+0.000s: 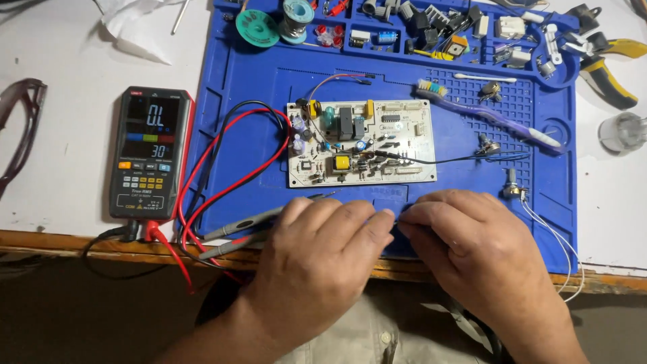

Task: Testing and connecting components on a circuit board using a multimeter and jumper wires on a repair bench.

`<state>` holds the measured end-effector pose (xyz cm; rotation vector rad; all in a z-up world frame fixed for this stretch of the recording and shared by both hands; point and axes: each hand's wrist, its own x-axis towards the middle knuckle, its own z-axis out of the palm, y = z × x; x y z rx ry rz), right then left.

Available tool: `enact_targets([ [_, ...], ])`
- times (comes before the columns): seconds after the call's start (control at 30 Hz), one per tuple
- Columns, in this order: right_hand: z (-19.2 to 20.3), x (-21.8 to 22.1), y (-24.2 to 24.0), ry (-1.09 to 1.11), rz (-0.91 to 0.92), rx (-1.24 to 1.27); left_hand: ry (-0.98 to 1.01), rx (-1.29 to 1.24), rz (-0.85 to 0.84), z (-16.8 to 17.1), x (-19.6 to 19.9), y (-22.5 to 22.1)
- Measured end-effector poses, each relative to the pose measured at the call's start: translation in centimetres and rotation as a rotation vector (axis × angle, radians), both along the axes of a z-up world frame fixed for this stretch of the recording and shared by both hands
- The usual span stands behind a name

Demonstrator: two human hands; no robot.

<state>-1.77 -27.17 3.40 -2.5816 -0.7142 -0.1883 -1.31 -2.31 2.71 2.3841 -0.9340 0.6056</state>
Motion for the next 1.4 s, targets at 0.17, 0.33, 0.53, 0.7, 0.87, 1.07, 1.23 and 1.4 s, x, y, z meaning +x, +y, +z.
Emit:
enact_targets([
  [0.17, 1.5, -0.2, 0.7, 0.104, -0.072, 0.058, 0.056, -0.047, 0.031, -1.1, 0.7, -1.8],
  [0.33, 1.8, -0.1, 1.0, 0.190, -0.178, 0.119, 0.181, -0.211, 0.021, -1.3, 1.0, -2.0],
  [0.53, 1.7, 0.3, 1.8, 0.245, -0.252, 0.224, 0.196, -0.222, 0.037, -1.5, 1.2, -1.9],
  [0.7, 1.7, 0.5, 2.6, 0.180, -0.284, 0.158, 0.191, -0.284, 0.021, -2.1, 1.2, -1.9],
  [0.87, 1.5, 0.5, 2.8, 0.209, -0.374, 0.171, 0.179, -0.301, 0.021, -2.0, 1.3, -1.7],
  [1.07, 1.1, 1.2, 2.4, 0.133, -0.515, 0.073, 0.162, -0.321, 0.025, -2.0, 1.6, -1.5],
  [1.23, 0.9, 1.8, 2.0, 0.130, -0.457, 0.066, 0.145, -0.280, 0.082, -2.3, 1.5, -2.1],
  [1.4, 1.0, 2.4, 1.9, 0.095, -0.361, -0.013, 0.140, -0.251, 0.071, -2.7, 1.6, -2.2],
])
